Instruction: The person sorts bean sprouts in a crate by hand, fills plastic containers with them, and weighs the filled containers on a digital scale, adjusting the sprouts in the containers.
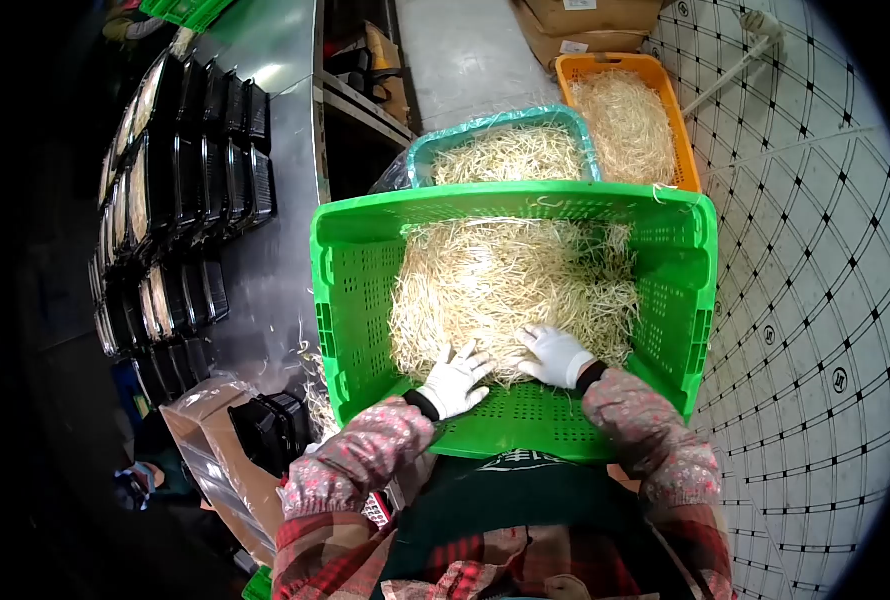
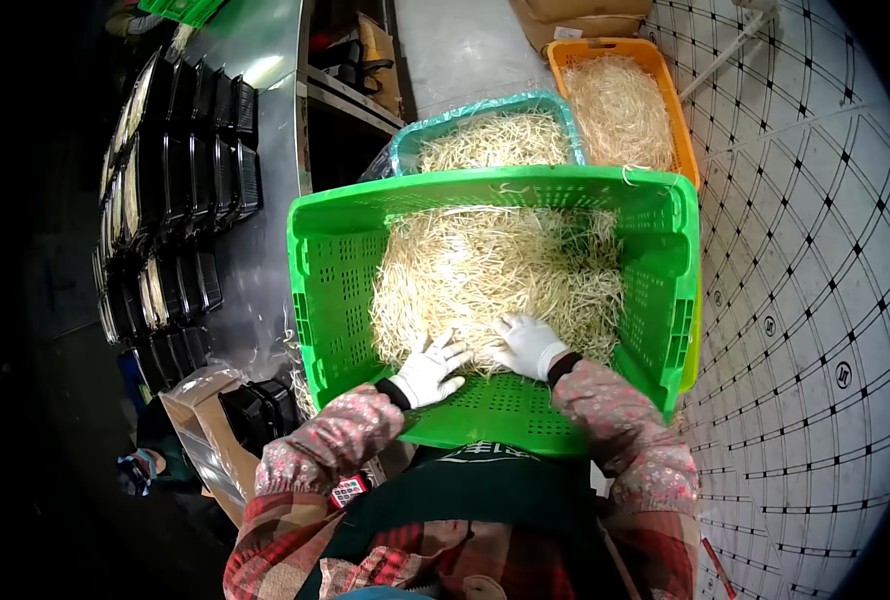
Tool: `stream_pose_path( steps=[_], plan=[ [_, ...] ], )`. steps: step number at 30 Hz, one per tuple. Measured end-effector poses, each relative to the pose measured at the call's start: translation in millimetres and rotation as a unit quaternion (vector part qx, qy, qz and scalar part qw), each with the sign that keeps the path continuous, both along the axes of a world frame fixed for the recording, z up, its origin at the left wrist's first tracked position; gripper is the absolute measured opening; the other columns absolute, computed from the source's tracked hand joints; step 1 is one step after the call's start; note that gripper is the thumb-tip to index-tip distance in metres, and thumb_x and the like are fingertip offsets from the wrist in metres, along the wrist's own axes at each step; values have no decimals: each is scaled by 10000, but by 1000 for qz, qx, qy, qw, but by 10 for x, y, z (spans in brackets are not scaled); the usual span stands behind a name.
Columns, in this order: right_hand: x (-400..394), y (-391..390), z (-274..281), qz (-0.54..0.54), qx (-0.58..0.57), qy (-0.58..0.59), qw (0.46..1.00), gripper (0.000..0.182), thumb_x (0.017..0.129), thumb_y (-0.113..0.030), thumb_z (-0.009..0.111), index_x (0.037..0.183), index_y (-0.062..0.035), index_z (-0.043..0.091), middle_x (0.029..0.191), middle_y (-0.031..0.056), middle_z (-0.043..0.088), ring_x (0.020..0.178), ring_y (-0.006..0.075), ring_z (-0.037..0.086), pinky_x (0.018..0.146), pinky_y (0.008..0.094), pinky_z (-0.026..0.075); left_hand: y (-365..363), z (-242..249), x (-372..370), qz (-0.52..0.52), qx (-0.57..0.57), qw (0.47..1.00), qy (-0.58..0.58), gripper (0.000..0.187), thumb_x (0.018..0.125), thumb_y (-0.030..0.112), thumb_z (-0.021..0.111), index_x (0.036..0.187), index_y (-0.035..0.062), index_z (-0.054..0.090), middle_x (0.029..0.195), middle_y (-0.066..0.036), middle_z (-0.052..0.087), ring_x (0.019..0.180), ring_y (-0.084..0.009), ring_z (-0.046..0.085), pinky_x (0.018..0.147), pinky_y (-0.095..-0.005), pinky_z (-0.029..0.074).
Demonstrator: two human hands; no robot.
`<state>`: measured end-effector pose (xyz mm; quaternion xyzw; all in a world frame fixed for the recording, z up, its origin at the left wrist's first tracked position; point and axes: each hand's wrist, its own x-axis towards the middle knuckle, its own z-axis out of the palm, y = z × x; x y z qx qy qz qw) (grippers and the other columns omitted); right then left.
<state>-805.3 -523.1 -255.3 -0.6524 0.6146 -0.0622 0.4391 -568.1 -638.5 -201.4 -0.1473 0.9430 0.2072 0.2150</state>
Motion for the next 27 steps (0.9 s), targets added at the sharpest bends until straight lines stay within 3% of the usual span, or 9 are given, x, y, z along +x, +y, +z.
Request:
stream_pose_path(
  steps=[3,4,7,10,13,15,16,19,27],
  plan=[
    [-460,-519,259,-75,63,-57,994,405,930,-409,513,1069,-62,671,1040,172,667,960,329,643,850,461,495,-450,113,-354,129,184,974,11,359,935,302,573,1244,129,631,1114,-122,667,1096,-315,597,1070,-507,340],
    [-520,-667,116,-152,-11,-52,987,380,949,-379,501,1092,-67,665,1056,176,662,956,329,640,832,462,494,-561,-64,-473,128,12,970,208,253,907,264,588,1052,77,680,900,-120,682,803,-319,633,857,-475,471],
    [-527,-1095,-398,-218,-220,21,951,587,966,-417,492,1443,-82,420,1419,228,476,1273,387,479,1058,437,407,-871,-124,-998,208,-65,962,162,573,945,309,550,1450,77,414,1428,-188,480,1343,-366,407,1124,-531,272],
    [-215,-782,-329,-114,9,18,993,748,971,-486,448,1552,-96,186,1600,192,196,1432,402,286,1168,469,276,-553,-371,-694,116,-71,990,20,621,947,389,503,1474,89,369,1522,-156,382,1411,-356,326,1153,-563,193],
    [-268,-368,20,17,12,97,995,723,962,-518,458,1537,-126,263,1577,181,268,1405,365,354,1145,449,323,-284,-76,-241,28,-23,999,35,520,958,370,502,1427,148,471,1512,-98,423,1429,-315,317,1160,-551,190],
    [-626,-630,-21,-147,1,-94,985,510,977,-447,478,1376,-136,544,1400,115,549,1247,258,559,1065,403,424,-574,-67,-328,156,156,975,12,430,971,348,497,1362,177,551,1419,-90,537,1380,-291,402,1150,-521,240],
    [-734,-850,-15,-182,7,-73,981,470,982,-425,484,1359,-157,565,1354,114,588,1226,249,578,1067,378,427,-724,-155,-444,163,42,978,119,381,940,300,552,1260,100,606,1215,-101,660,1231,-300,534,1105,-496,339],
    [-811,-1379,-110,-190,-32,-9,981,683,950,-511,502,1520,-178,327,1575,150,298,1460,333,250,1195,440,207,-1124,-324,-865,240,-10,949,207,562,938,397,559,1385,60,507,1339,-198,569,1294,-373,476,1111,-499,325],
    [-295,-243,-30,-33,5,43,999,1182,675,-744,693,1506,-28,252,1510,234,336,1406,387,315,1183,518,191,-260,-162,-294,111,87,990,-13,1164,631,603,785,1480,-12,279,1488,-284,335,1423,-457,233,1187,-561,100]
  ],
)
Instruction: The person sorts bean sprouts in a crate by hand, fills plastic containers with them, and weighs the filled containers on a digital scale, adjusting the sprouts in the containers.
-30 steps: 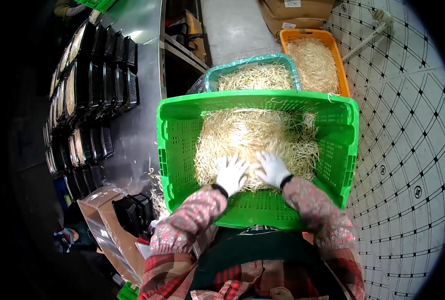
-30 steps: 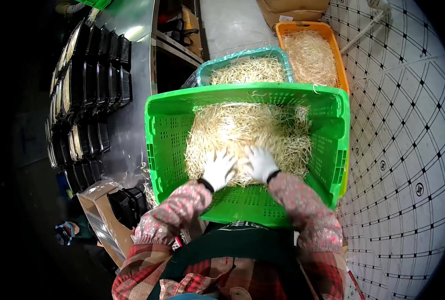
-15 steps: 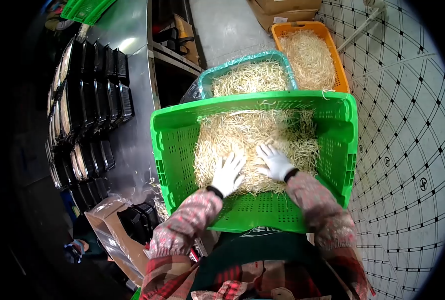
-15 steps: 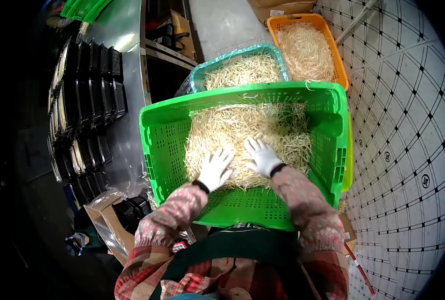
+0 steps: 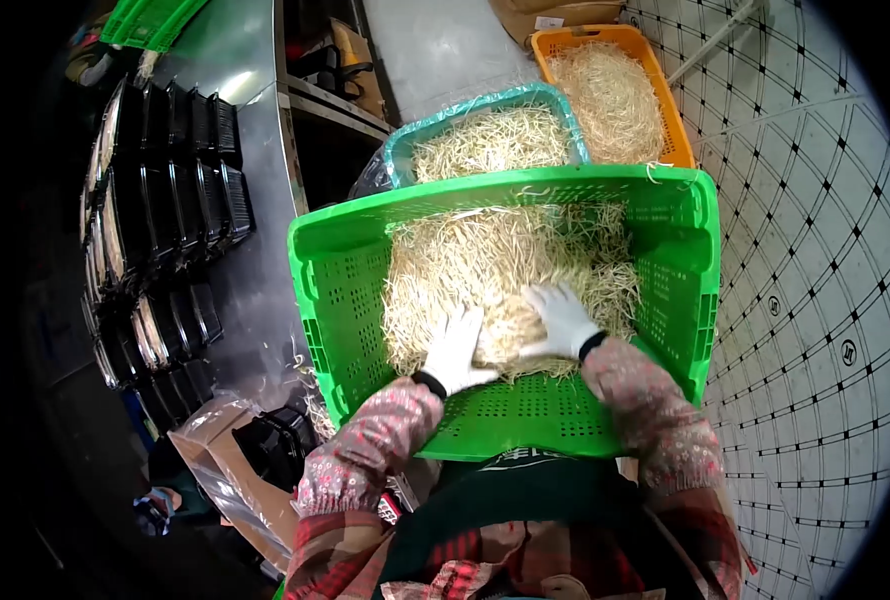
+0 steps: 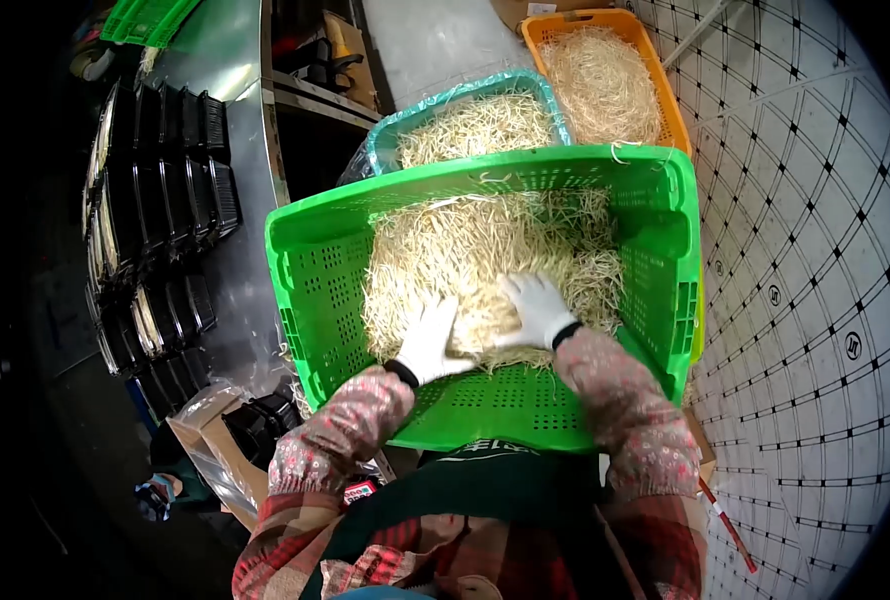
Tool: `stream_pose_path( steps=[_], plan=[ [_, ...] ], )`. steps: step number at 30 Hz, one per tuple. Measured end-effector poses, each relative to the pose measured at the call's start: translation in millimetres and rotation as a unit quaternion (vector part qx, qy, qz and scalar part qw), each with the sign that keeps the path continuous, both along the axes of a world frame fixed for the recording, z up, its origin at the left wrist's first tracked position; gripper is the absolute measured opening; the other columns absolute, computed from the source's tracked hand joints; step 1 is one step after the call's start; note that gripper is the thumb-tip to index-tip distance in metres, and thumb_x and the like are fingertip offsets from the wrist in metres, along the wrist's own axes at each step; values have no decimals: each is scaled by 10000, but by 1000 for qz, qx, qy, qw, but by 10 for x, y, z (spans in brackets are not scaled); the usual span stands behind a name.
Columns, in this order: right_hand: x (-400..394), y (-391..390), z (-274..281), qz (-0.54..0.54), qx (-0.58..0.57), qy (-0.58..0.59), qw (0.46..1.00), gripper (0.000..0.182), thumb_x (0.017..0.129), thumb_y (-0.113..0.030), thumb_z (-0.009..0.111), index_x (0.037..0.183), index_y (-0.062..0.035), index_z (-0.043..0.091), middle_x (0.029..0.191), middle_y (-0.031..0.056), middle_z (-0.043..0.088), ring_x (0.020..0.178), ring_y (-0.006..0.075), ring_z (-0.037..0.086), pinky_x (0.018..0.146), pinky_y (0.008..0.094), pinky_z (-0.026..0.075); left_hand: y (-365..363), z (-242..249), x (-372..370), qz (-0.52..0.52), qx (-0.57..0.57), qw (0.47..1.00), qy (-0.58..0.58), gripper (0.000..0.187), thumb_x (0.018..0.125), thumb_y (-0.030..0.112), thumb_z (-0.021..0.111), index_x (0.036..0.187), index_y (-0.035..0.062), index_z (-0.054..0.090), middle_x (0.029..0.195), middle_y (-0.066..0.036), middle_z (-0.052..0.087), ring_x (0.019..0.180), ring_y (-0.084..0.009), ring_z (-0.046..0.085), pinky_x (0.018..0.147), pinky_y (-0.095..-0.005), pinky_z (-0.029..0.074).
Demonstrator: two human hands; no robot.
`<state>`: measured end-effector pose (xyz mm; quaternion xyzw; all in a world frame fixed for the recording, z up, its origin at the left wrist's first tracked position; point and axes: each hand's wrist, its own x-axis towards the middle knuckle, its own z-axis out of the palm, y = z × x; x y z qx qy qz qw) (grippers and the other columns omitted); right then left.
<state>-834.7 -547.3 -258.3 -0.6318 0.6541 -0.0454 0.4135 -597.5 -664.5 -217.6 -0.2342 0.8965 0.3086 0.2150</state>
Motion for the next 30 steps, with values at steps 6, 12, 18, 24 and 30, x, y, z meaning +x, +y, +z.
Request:
stream_pose_path(
  steps=[6,12,18,24,30],
  plan=[
    [125,-27,-104,59,-2,128,990,1319,621,-566,826,1554,-50,51,1548,224,272,1450,375,236,1199,508,135,12,-285,-215,-1,-131,991,-19,1094,638,319,832,1508,20,241,1454,-197,387,1354,-375,368,1128,-505,285],
    [17,-220,-347,-16,-72,59,995,821,719,-271,734,1438,-44,409,1033,124,600,1016,300,569,922,390,437,-225,-481,-396,129,-23,988,-78,617,760,352,728,1269,70,525,1153,-200,617,966,-368,648,823,-455,524],
    [-221,-336,-15,-8,-32,66,997,701,720,-235,714,1382,-169,495,932,95,633,872,284,616,785,402,500,-402,282,-488,96,26,990,-96,478,749,295,676,1169,91,572,1041,-185,663,967,-378,643,871,-432,514],
    [-717,-205,12,-308,-113,77,941,424,718,-302,769,1088,-136,645,971,109,690,904,301,671,801,435,530,-630,413,88,23,-9,997,70,606,689,171,707,1282,162,583,914,-110,639,847,-312,640,718,-415,512],
    [10,-878,236,-154,-75,41,984,644,664,-307,776,1218,-88,532,910,117,641,879,286,640,792,406,532,-310,427,-25,-275,-122,953,20,875,731,340,767,1483,156,360,1232,-116,592,1186,-289,537,1053,-522,349]
  ],
)
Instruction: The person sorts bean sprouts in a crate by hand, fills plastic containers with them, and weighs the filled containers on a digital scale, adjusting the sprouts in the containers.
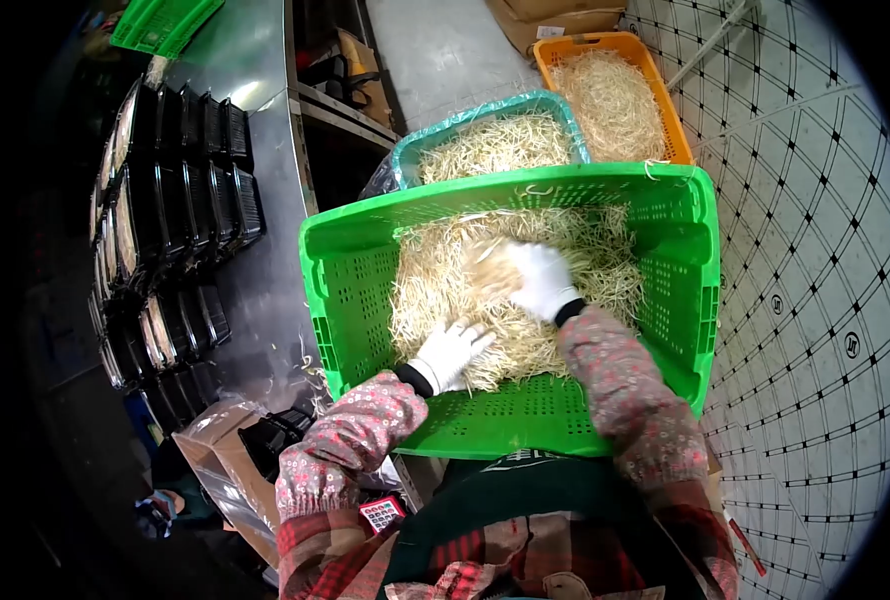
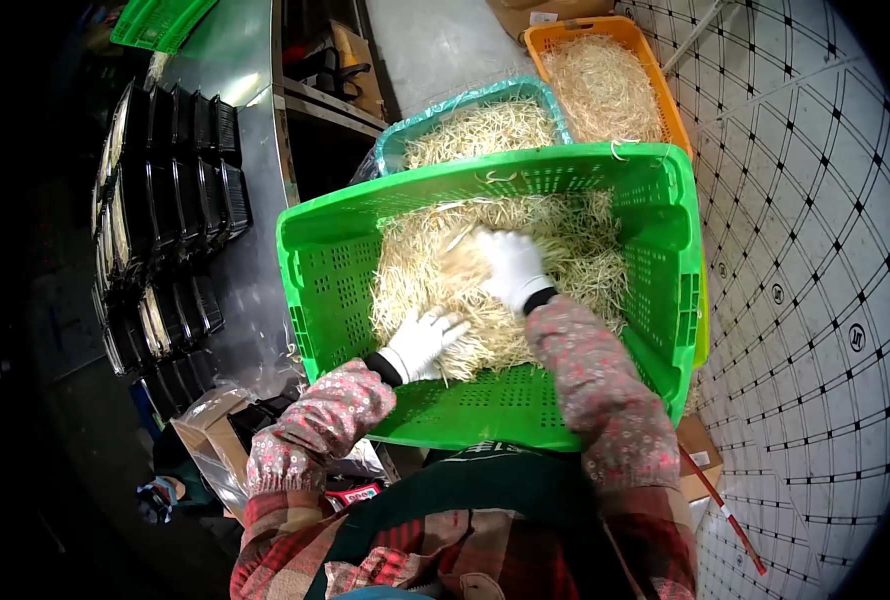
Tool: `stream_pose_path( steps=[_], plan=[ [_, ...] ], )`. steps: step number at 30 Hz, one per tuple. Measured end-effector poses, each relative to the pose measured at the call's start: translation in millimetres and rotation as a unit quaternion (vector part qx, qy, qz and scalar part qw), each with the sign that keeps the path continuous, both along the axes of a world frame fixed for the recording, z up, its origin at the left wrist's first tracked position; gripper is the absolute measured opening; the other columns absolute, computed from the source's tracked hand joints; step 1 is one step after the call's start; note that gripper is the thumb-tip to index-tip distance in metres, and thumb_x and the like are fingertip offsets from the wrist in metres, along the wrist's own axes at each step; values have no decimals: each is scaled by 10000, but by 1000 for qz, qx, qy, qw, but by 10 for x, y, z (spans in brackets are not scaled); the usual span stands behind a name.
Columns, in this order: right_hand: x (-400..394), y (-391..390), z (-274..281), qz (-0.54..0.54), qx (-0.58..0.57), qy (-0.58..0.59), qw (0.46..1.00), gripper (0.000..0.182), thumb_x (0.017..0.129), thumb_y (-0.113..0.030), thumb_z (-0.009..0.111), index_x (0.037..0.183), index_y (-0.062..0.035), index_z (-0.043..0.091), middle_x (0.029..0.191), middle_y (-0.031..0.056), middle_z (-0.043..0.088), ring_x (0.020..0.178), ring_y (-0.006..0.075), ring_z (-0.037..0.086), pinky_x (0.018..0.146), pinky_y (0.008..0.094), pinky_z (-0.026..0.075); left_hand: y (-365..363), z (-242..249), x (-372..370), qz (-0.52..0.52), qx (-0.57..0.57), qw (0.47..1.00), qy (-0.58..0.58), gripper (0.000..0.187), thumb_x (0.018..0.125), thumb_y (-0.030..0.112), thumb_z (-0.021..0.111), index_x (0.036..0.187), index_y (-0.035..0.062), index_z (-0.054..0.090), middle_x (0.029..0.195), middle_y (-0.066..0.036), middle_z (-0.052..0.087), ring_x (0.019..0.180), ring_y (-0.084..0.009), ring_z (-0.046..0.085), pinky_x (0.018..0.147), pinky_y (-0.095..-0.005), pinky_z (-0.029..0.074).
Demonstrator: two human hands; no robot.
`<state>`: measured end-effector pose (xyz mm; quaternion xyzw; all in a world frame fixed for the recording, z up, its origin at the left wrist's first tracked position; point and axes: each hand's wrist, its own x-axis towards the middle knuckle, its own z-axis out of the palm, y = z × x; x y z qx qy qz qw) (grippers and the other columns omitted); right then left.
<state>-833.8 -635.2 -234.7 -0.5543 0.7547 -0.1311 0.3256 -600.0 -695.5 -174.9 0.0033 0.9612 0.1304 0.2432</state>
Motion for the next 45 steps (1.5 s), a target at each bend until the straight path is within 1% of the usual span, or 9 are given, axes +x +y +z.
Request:
stream_pose_path(
  steps=[4,8,14,20,23,35,38,41,45],
  plan=[
    [302,147,-269,148,4,15,989,1280,599,-545,851,1555,-101,125,1559,258,221,1417,399,284,1148,538,265,-112,-119,-108,149,168,974,3,979,688,492,794,1477,102,367,1458,-145,440,1337,-343,417,1131,-484,307],
    [-250,223,-188,37,47,-31,998,1433,538,-578,875,1570,-131,-15,1609,246,63,1479,426,110,1188,577,125,-431,-110,-427,207,123,965,103,1155,632,504,837,1533,85,250,1576,-207,237,1450,-405,236,1171,-513,246],
    [-86,431,-479,104,87,39,990,1457,506,-562,895,1565,-121,-4,1592,223,147,1471,407,160,1167,559,212,-300,-595,-839,264,18,958,-115,1385,509,332,931,1569,146,59,1619,-170,101,1432,-441,248,1036,-589,393],
    [-88,378,-854,17,48,1,999,807,710,-290,792,1414,-112,439,1180,142,609,1103,302,596,895,422,506,-313,-745,-776,395,50,915,-65,1058,617,221,852,1496,82,279,1324,-233,518,1070,-398,614,903,-420,513],
    [-140,480,-838,26,10,-24,999,613,756,-282,754,1308,-118,544,1152,125,646,1055,306,628,841,425,523,-341,-811,-671,378,62,919,-93,465,779,226,678,1180,63,508,1036,-219,651,906,-393,660,824,-455,527],
    [-702,291,-327,-236,38,-71,968,394,690,-392,760,881,-49,735,888,209,700,847,371,677,768,426,548,-295,-470,-242,157,7,988,4,708,741,81,656,1410,191,455,1208,-86,570,1064,-289,565,860,-414,470],
    [-239,48,-360,-112,138,-183,967,799,801,-403,702,1438,-18,410,1308,243,580,1167,370,592,1011,400,473,-188,-415,-354,142,-72,985,73,881,726,105,707,1512,203,322,1435,-123,443,1265,-335,473,1030,-457,397],
    [-42,60,-635,-23,155,-173,972,1042,818,-404,688,1531,47,76,1483,332,341,1320,403,453,1112,376,377,-228,-358,-207,297,32,952,60,982,707,182,776,1537,185,252,1544,-156,314,1362,-376,386,1088,-486,348],
    [-331,79,-526,2,167,-244,955,1155,753,-479,746,1538,34,74,1465,315,390,1308,392,474,1101,384,387,-226,-317,262,413,127,899,71,767,762,230,757,1446,99,436,1507,-184,388,1391,-352,367,1151,-429,309]
  ],
)
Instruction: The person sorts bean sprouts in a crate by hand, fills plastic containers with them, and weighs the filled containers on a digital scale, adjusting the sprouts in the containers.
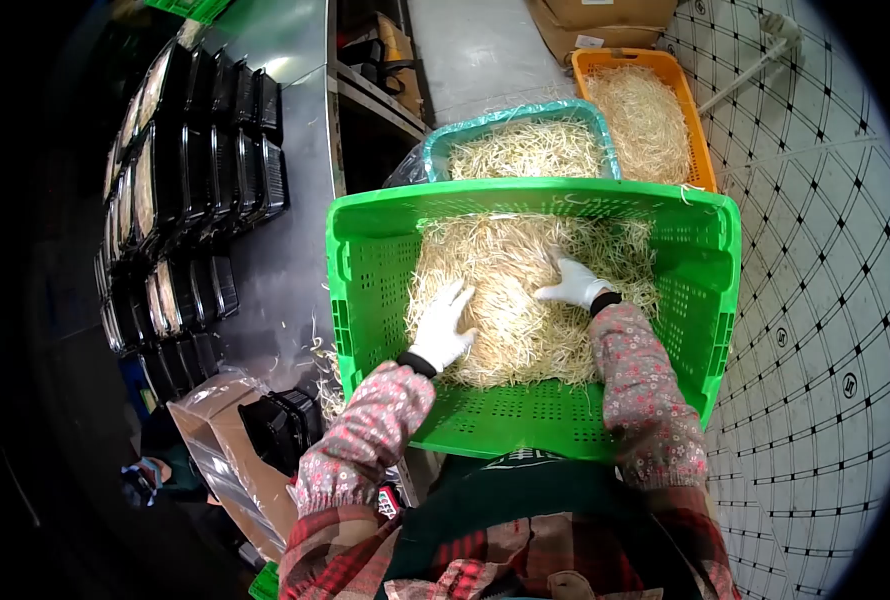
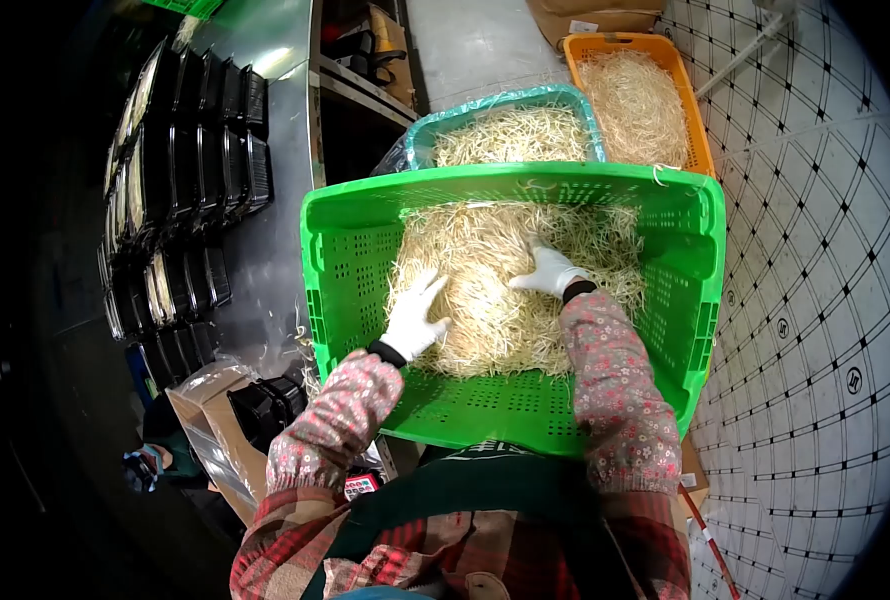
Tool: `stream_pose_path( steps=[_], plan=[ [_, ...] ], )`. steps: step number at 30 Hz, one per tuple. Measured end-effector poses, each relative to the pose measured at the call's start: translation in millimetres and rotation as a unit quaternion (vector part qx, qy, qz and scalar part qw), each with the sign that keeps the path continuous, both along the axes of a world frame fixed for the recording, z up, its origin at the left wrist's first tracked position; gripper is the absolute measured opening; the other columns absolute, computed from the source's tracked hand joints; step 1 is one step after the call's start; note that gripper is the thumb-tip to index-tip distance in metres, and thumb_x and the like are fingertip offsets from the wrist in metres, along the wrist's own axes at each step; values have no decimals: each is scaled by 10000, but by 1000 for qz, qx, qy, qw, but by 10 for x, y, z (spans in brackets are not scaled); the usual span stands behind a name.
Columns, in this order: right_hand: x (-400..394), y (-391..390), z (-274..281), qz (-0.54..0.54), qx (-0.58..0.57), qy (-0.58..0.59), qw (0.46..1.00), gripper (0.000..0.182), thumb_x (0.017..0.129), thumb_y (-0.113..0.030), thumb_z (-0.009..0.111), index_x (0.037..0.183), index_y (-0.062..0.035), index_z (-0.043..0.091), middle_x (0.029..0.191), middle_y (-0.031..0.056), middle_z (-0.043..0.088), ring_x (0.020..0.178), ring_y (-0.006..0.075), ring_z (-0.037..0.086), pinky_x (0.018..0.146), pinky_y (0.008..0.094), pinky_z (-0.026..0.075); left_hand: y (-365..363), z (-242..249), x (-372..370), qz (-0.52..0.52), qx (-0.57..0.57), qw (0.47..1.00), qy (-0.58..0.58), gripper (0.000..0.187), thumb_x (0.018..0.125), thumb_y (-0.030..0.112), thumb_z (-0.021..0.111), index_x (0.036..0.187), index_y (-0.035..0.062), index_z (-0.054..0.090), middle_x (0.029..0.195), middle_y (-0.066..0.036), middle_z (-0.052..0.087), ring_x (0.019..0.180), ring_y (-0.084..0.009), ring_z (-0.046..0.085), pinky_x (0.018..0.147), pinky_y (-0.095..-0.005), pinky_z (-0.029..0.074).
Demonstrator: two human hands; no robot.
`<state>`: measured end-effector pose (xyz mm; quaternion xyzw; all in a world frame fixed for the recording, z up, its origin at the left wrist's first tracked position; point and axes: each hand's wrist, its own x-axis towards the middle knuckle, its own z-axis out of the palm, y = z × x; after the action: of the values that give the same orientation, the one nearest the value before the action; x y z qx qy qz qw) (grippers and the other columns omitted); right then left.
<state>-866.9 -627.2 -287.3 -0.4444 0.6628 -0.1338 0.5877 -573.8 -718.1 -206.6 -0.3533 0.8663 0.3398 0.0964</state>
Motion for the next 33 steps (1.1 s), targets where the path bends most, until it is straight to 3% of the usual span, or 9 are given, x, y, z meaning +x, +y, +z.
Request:
stream_pose_path(
  steps=[4,10,15,21,26,28,29,31,33],
  plan=[
    [13,-238,20,-57,166,-45,983,1223,659,-606,814,1471,119,256,1452,309,411,1355,363,421,1119,383,349,232,530,115,151,83,977,122,514,869,149,688,1352,56,538,1360,-169,566,1298,-290,509,1104,-376,373],
    [843,-37,275,-84,-75,211,971,959,630,-489,875,1346,19,490,1244,250,601,1154,413,567,1026,439,433,661,1151,565,246,91,946,190,371,869,133,683,1233,73,642,1229,-156,638,1167,-295,601,1013,-365,457],
    [1009,72,237,-87,-215,176,957,822,599,-382,900,1256,-14,570,1260,227,589,1162,378,557,983,452,455,914,1537,1013,325,47,916,232,313,884,124,675,1192,72,665,1172,-138,668,1107,-282,627,980,-369,481],
    [1148,334,-251,-116,-244,271,924,1321,557,-348,944,1540,9,137,1505,292,338,1388,396,357,1143,433,322,1007,1851,1792,463,-179,834,241,390,870,90,674,1255,67,618,1352,-118,560,1296,-293,484,1095,-415,367],
    [1035,107,-79,-184,-29,110,976,1333,570,-270,940,1557,-31,76,1555,265,246,1429,348,288,1191,413,230,1079,1836,2742,638,-388,627,223,432,838,50,677,1261,51,591,1382,-184,509,1311,-336,462,1112,-426,352],
    [795,94,-515,-138,-101,158,973,1348,555,-264,949,1544,11,75,1544,265,265,1424,345,295,1194,411,232,1154,2004,2979,728,-345,547,227,485,826,103,699,1288,49,562,1418,-197,465,1316,-338,446,1105,-434,358],
    [784,87,-613,-164,-136,175,961,1363,529,-275,963,1527,49,92,1539,256,279,1416,344,305,1197,411,231,1209,1956,3210,739,-368,564,-27,495,840,217,696,1280,32,564,1360,-232,513,1250,-370,498,1062,-453,392],
    [959,127,-284,-171,-173,37,969,1391,502,-397,964,1521,44,126,1563,239,235,1444,348,247,1208,413,201,1216,1836,3507,766,-341,540,-77,544,878,326,650,1314,16,558,1225,-268,603,1142,-397,572,988,-456,439],
    [1237,146,63,-14,-166,310,936,1452,512,-551,914,1528,36,60,1575,267,178,1468,391,169,1206,455,150,1317,1151,4061,783,-329,528,-2,589,898,354,657,1326,-32,537,1291,-255,575,1178,-355,564,1010,-428,430]
  ],
)
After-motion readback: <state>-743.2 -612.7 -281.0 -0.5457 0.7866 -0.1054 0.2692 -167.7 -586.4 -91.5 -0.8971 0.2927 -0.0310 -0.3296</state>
